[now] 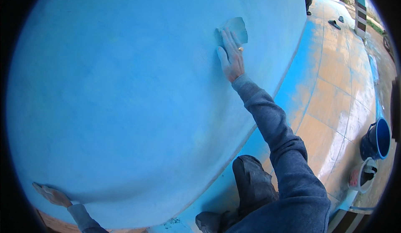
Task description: The person smooths a light blue wall surface using a sanding block held in the right hand, moving it in circular and linear motions. The left hand rests on the wall for stability. The person occasionally adjusts the sanding block and continues smoothing different sections of the wall.
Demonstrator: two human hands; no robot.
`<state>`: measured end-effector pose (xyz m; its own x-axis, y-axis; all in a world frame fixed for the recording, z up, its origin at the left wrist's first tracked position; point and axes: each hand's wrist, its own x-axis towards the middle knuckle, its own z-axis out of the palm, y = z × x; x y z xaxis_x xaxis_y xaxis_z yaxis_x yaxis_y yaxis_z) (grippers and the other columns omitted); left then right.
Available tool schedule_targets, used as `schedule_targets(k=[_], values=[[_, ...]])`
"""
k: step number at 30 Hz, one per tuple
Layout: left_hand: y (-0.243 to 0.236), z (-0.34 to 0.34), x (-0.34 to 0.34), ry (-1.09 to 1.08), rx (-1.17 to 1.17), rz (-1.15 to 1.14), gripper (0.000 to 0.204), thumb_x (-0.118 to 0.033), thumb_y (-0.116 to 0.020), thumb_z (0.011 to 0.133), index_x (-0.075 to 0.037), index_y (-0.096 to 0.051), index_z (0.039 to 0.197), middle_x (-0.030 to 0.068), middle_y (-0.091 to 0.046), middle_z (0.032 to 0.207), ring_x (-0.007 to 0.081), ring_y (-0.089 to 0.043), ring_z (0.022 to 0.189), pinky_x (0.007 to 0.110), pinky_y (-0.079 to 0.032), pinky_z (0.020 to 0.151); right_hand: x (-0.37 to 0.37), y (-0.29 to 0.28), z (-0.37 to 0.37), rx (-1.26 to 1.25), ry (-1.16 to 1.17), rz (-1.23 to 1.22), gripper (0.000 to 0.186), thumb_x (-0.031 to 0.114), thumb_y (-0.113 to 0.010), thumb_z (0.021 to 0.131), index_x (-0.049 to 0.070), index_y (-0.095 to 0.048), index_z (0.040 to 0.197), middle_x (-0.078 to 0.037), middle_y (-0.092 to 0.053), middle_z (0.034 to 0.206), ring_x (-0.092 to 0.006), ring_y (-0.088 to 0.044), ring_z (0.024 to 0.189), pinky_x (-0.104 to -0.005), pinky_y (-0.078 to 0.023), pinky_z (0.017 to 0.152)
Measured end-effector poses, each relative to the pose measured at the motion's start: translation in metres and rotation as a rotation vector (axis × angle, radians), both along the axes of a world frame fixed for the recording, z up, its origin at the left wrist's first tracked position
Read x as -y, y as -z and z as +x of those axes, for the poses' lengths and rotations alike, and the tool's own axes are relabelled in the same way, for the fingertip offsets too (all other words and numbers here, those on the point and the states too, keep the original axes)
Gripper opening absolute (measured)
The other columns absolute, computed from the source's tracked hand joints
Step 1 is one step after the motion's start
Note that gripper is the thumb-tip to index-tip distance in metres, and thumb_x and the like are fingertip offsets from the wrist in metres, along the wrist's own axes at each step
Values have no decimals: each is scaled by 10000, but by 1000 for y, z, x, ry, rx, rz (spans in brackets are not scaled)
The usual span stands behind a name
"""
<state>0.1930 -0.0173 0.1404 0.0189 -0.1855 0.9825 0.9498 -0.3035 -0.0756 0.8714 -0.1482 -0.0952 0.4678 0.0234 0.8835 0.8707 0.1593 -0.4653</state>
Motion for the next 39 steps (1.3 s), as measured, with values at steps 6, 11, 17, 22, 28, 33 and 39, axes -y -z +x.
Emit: schedule_targets(k=[6, 11, 17, 22, 28, 33, 39], values=[[1, 4, 3, 5, 4, -3, 519, -355, -263, 1010, -61, -387, 1419, 119, -379, 1463, 291, -347, 1352, 385, -277, 1123, -1, -20, 25, -97, 116, 86, 475, 130, -585, 883, 39, -493, 1340, -146, -455, 1404, -342, -429, 1247, -416, -276, 1064], [1, 6, 7, 30, 33, -25, 528, -374, -263, 1005, -79, -376, 1428, 108, -379, 1465, 296, -348, 1351, 390, -280, 1124, -1, -28, 25, -149, 269, -37, 505, 93, -581, 874, 48, -468, 1364, -164, -374, 1461, -357, -357, 1315, -452, -227, 1097], [5, 15, 14, 2, 78, -52, 533, -393, -261, 1004, -97, -373, 1433, 100, -380, 1466, 294, -349, 1350, 393, -283, 1123, -19, 36, -56, 47, -69, -5, 631, 46, -542, 846, 58, -337, 1442, -201, -181, 1539, -375, -64, 1441, -564, -17, 1135], [-2, -3, 0, -21, -28, 18, 532, -400, -256, 1007, -104, -381, 1431, 92, -380, 1467, 294, -349, 1351, 389, -279, 1124, -20, 36, -30, 32, 3, -11, 622, 103, -515, 869, 31, -306, 1450, -207, -200, 1532, -408, -94, 1429, -548, -26, 1141], [4, 0, 7, -22, -8, 5, 533, -391, -254, 1010, -87, -384, 1428, 97, -382, 1466, 285, -347, 1353, 379, -281, 1122, -17, 18, -32, 18, 26, 14, 546, 125, -478, 919, 4, -330, 1431, -192, -242, 1521, -416, -126, 1420, -523, -90, 1144], [-6, 0, -1, -14, -21, 13, 519, -362, -264, 1009, -79, -383, 1427, 108, -386, 1462, 286, -349, 1352, 381, -281, 1122, -9, 50, -25, -47, -33, -64, 525, 117, -476, 919, 8, -358, 1418, -187, -238, 1524, -413, -133, 1420, -534, -104, 1140], [-4, 8, 8, -22, 9, 7, 499, -313, -274, 1009, -49, -391, 1416, 118, -386, 1460, 290, -351, 1349, 381, -277, 1121, -16, 36, -53, 75, 1, -8, 505, 111, -463, 918, 12, -383, 1406, -195, -260, 1514, -409, -140, 1419, -527, -89, 1144]])
